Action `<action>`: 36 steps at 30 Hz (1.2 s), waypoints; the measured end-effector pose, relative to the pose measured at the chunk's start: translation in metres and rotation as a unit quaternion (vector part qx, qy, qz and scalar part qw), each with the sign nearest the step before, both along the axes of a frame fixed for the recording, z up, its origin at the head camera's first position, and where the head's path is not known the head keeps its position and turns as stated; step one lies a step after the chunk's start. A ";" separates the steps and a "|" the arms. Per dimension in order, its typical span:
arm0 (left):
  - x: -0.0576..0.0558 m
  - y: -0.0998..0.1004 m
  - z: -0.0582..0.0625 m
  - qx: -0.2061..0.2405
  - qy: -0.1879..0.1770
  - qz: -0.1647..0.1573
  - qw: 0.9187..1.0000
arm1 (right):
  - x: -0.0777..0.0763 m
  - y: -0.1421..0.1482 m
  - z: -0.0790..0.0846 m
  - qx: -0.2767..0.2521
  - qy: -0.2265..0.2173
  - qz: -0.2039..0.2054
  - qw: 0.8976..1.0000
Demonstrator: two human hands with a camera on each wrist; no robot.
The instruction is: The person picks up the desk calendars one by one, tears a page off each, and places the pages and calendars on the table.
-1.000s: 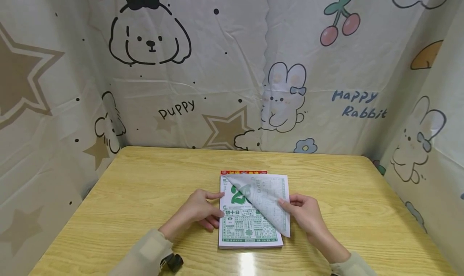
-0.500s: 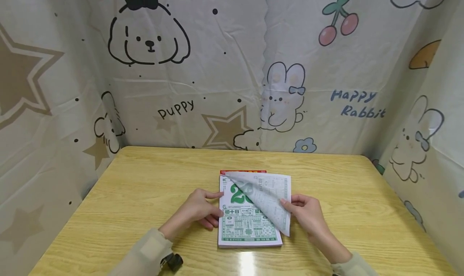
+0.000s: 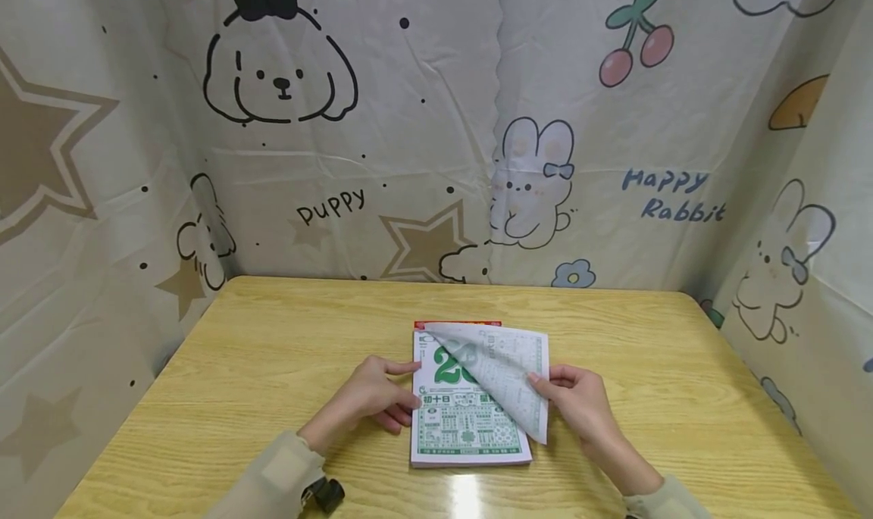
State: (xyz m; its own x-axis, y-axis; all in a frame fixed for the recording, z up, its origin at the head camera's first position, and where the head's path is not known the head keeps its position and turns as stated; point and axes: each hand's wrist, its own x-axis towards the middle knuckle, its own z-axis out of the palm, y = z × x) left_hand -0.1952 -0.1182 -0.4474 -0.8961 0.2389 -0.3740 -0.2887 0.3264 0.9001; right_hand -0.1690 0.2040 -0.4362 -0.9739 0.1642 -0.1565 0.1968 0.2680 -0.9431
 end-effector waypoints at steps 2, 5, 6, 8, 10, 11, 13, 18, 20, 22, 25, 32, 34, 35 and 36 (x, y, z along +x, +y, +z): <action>0.001 0.000 -0.001 0.002 0.000 0.001 1.000 | 0.000 0.001 -0.001 -0.002 0.000 0.000 1.000; 0.001 0.000 -0.001 0.006 0.001 0.001 1.000 | 0.000 0.001 -0.001 -0.001 0.000 -0.002 1.000; 0.001 0.000 -0.001 0.007 0.000 0.000 1.000 | 0.000 0.002 -0.001 0.000 -0.001 -0.003 1.000; 0.001 0.001 -0.001 0.010 -0.002 0.000 1.000 | 0.000 0.002 -0.001 0.003 -0.001 -0.004 1.000; 0.002 0.001 -0.001 0.012 -0.003 -0.001 1.000 | 0.000 0.003 -0.001 0.007 0.000 -0.005 1.000; 0.002 0.001 -0.001 0.012 -0.003 -0.002 1.000 | 0.000 0.003 -0.001 0.009 0.001 -0.005 1.000; 0.002 0.001 0.000 0.010 -0.002 -0.003 1.000 | -0.001 0.003 -0.001 0.011 0.002 -0.006 1.000; 0.002 0.002 0.000 0.011 -0.003 -0.004 1.000 | -0.001 0.004 -0.001 0.012 0.001 -0.009 1.000; 0.002 0.002 -0.001 0.011 -0.003 -0.004 1.000 | -0.001 0.004 -0.001 0.014 0.000 -0.009 1.000; 0.002 0.002 -0.001 0.010 -0.003 -0.003 1.000 | -0.001 0.005 -0.001 0.017 0.001 -0.011 1.000; 0.002 0.002 0.000 0.007 -0.003 -0.003 1.000 | -0.001 0.006 0.000 0.019 0.002 -0.011 1.000; 0.001 0.001 0.001 0.002 -0.005 -0.004 1.000 | 0.000 0.012 0.003 0.036 -0.002 -0.014 0.999; 0.000 0.000 0.001 0.003 -0.007 -0.004 1.000 | 0.000 0.014 0.003 0.036 -0.002 -0.014 0.999; 0.000 0.000 0.001 0.004 -0.007 -0.003 1.000 | -0.001 0.015 0.003 0.036 -0.001 -0.012 0.999; 0.000 0.000 0.002 0.006 -0.008 -0.003 1.000 | -0.001 0.015 0.003 0.036 -0.001 -0.011 0.999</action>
